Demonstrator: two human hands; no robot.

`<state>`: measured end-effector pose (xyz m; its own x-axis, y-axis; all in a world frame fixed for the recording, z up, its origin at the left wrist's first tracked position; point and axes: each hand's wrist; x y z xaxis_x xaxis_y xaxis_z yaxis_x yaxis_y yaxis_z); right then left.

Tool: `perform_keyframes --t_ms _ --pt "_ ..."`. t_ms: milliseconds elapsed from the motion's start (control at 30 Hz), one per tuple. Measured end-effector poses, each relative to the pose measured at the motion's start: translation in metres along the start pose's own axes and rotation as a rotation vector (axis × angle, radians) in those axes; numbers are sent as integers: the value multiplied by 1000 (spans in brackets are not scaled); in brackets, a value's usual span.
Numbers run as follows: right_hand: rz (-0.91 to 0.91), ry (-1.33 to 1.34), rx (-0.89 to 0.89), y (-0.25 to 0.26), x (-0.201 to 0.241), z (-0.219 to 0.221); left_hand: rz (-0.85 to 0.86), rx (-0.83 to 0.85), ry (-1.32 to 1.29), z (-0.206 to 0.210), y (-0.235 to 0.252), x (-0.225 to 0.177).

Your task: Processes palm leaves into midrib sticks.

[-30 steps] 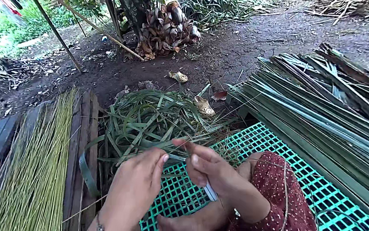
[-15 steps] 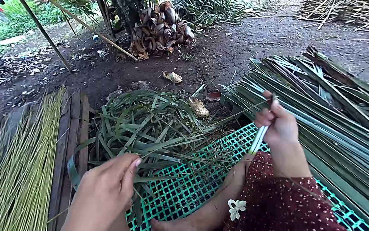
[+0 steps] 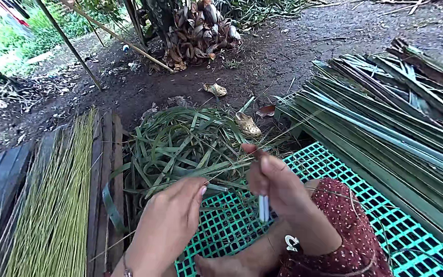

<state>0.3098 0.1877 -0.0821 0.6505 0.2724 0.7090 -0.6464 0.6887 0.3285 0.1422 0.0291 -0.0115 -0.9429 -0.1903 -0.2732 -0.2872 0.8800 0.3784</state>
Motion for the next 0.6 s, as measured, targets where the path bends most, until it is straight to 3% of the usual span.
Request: perform_keyframes --t_ms 167,233,433,600 --pt "-174 -105 -416 7 31 -52 -23 -63 17 -16 -7 29" --pt "-136 -100 -356 0 29 -46 -2 -90 45 -16 -7 25" --pt "197 151 143 -21 -13 34 140 -155 90 -8 -4 2" --pt "227 256 124 -25 -21 57 219 -229 120 -2 -2 -4"
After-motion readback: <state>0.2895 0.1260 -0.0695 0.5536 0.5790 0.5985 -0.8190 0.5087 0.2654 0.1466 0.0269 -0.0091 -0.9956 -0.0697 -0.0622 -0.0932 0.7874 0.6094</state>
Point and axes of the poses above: each hand's wrist, its own y-axis towards the middle knuckle, its own z-axis out of the palm, x = y × z, and after that the axes turned 9 degrees about -z, right-handed
